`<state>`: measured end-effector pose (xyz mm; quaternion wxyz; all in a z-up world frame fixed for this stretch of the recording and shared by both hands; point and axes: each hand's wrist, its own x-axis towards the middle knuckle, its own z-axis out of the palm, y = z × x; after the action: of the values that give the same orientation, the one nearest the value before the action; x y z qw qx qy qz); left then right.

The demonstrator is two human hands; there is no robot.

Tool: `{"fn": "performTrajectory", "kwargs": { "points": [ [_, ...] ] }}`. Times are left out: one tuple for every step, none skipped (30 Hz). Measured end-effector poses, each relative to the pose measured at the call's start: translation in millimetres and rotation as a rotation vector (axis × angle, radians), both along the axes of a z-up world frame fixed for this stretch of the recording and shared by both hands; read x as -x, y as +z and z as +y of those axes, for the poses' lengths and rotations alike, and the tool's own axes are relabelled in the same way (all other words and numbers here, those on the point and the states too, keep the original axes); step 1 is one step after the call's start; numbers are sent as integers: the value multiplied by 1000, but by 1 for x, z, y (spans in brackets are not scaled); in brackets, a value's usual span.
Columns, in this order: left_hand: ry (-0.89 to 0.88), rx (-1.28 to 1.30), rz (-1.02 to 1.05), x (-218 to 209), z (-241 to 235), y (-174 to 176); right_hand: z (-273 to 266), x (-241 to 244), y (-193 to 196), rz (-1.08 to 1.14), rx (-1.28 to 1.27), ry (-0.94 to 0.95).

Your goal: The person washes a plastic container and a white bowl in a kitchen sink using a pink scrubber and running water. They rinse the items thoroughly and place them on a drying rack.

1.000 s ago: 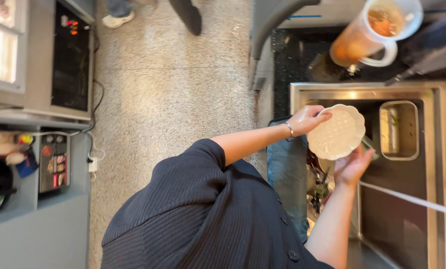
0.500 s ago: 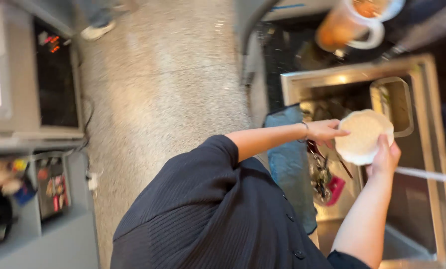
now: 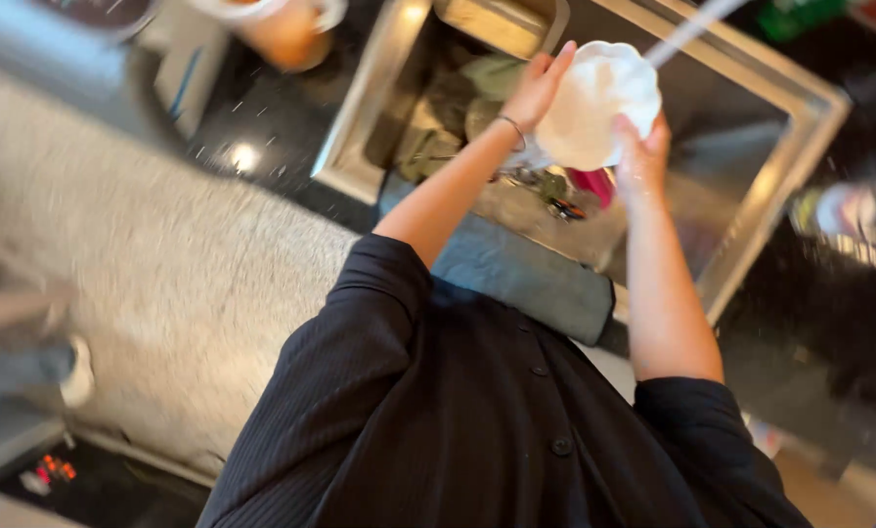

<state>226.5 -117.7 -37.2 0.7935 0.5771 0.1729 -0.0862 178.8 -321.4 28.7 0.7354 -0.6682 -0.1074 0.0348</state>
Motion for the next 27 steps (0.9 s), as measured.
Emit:
{"fn": "performTrajectory", "kwargs": {
  "points": [
    [-38,-210,-53,-5,-7,20,-6,8,-9,160,-90,-89],
    [-73,-417,-116,-10,-15,41,-10,15,-19,314,-190,-178],
    [-122,-410,-125,-16,-28,49,-13,26,-7,312,-194,-228],
    [-178,-553,-283,-21,-42,57,-15,36,4,393,-287,-265],
    [-229,-701,-448,-27,-49,64,-11,44,13,472,-395,-294],
    [-272,-699,-461,-38,-52,48,-10,45,7,467,-413,-334],
    [-318,-782,-694,-46,-60,30,-13,49,3,428,-453,-402],
    [-356,-849,-934,-54,-69,13,-16,53,-2,388,-491,-469],
    [-389,-806,-964,-46,-82,36,-25,56,-5,365,-482,-523],
    [-442,-900,-860,-40,-93,60,-34,58,-8,309,-445,-580],
    [-480,-1024,-735,-33,-82,81,-27,56,-16,269,-422,-608],
    [-500,-1016,-751,-27,-79,86,-29,56,-11,263,-426,-632],
    [-447,-1043,-703,-17,-68,87,-24,57,-10,299,-355,-626],
    [-393,-1070,-656,-7,-56,88,-19,60,-9,336,-284,-618],
    [-399,-1072,-648,-3,-44,86,-18,57,-9,345,-286,-619],
    [-524,-988,-521,2,-32,84,-16,55,-9,332,-135,-621],
    [-636,-909,-395,2,-16,85,-10,47,-8,312,8,-613],
    [-633,-921,-390,10,4,90,-5,40,-6,315,-1,-606],
    [-685,-676,-299,18,17,96,-5,33,-2,326,-27,-503],
    [-729,-429,-206,25,29,101,-7,26,2,336,-52,-400],
    [-725,-417,-205,29,34,88,-3,20,4,338,-39,-398],
    [-669,-267,-258,34,39,75,0,14,5,361,35,-298],
    [-598,-135,-310,36,55,63,16,1,5,380,98,-179],
    [-579,-141,-308,44,61,64,31,-6,15,378,98,-160],
    [-415,-217,-240,49,64,65,44,-15,26,424,180,-115],
    [-251,-288,-168,54,67,65,57,-24,37,467,263,-69],
    [-237,-290,-165,57,71,64,66,-30,36,465,265,-54]
  ]
}}
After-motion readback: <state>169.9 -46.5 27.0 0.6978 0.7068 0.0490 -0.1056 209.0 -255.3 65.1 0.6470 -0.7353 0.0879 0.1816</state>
